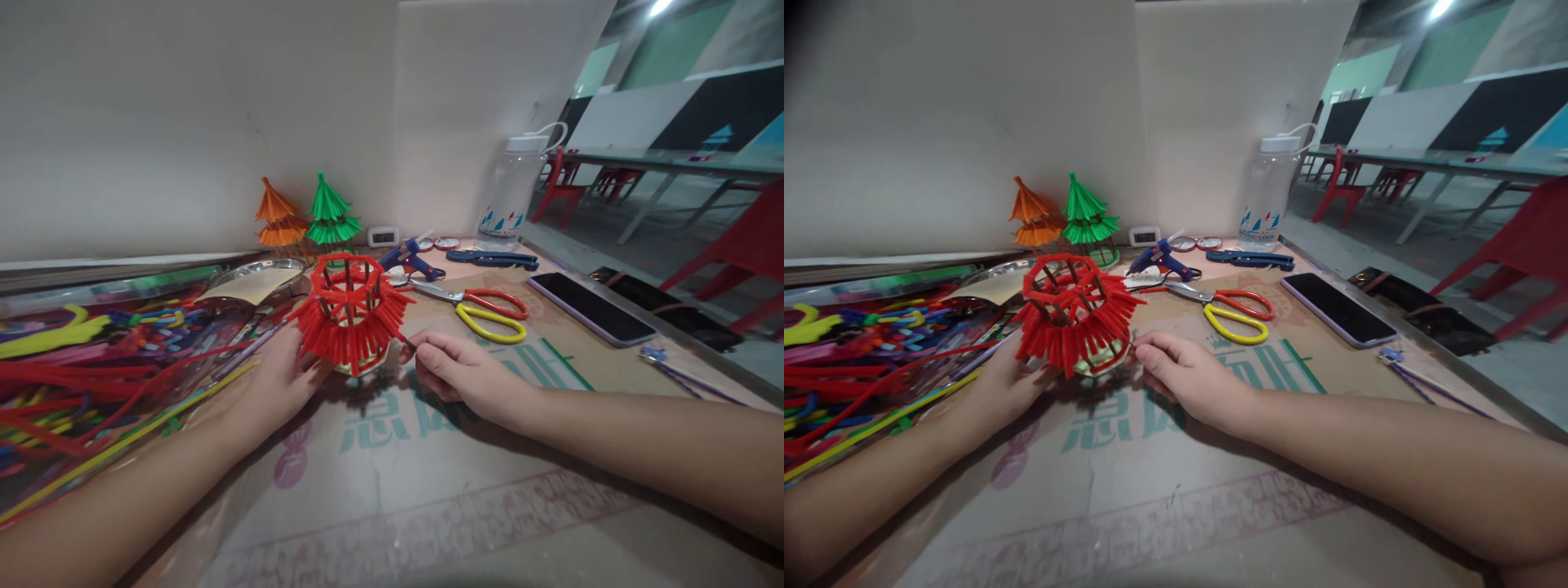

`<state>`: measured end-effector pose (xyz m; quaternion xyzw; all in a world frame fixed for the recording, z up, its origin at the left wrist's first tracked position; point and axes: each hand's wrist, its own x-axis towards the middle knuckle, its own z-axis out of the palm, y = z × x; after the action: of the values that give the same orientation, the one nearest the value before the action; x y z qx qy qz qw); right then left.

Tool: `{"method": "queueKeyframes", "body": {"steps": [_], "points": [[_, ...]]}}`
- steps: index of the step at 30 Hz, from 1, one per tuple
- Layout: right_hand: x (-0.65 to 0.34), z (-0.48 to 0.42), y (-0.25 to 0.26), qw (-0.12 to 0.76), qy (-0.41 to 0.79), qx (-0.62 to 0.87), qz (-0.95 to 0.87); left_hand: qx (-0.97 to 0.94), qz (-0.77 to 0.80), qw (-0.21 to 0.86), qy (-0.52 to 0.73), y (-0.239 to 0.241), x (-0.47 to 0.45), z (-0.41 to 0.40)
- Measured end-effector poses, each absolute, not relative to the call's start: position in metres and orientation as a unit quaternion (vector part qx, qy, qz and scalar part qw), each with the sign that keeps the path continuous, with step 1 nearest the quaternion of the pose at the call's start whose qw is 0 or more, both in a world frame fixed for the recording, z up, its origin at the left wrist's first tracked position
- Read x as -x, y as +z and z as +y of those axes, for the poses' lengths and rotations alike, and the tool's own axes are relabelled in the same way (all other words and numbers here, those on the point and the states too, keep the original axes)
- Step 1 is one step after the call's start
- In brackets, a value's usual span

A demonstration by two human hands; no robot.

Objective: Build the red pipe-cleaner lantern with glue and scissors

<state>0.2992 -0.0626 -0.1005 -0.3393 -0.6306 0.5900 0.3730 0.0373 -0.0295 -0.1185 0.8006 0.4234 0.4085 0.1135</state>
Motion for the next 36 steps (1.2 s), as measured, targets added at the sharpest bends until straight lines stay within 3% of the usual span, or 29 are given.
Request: {"method": "queueKeyframes", "body": {"steps": [36], "points": [[-0.2979, -0.0613, -0.0993, 0.383, 0.594, 0.337, -0.622, -0.803, 0.42, 0.132, 0.402, -0.114, -0.0397, -0.0297]]}}
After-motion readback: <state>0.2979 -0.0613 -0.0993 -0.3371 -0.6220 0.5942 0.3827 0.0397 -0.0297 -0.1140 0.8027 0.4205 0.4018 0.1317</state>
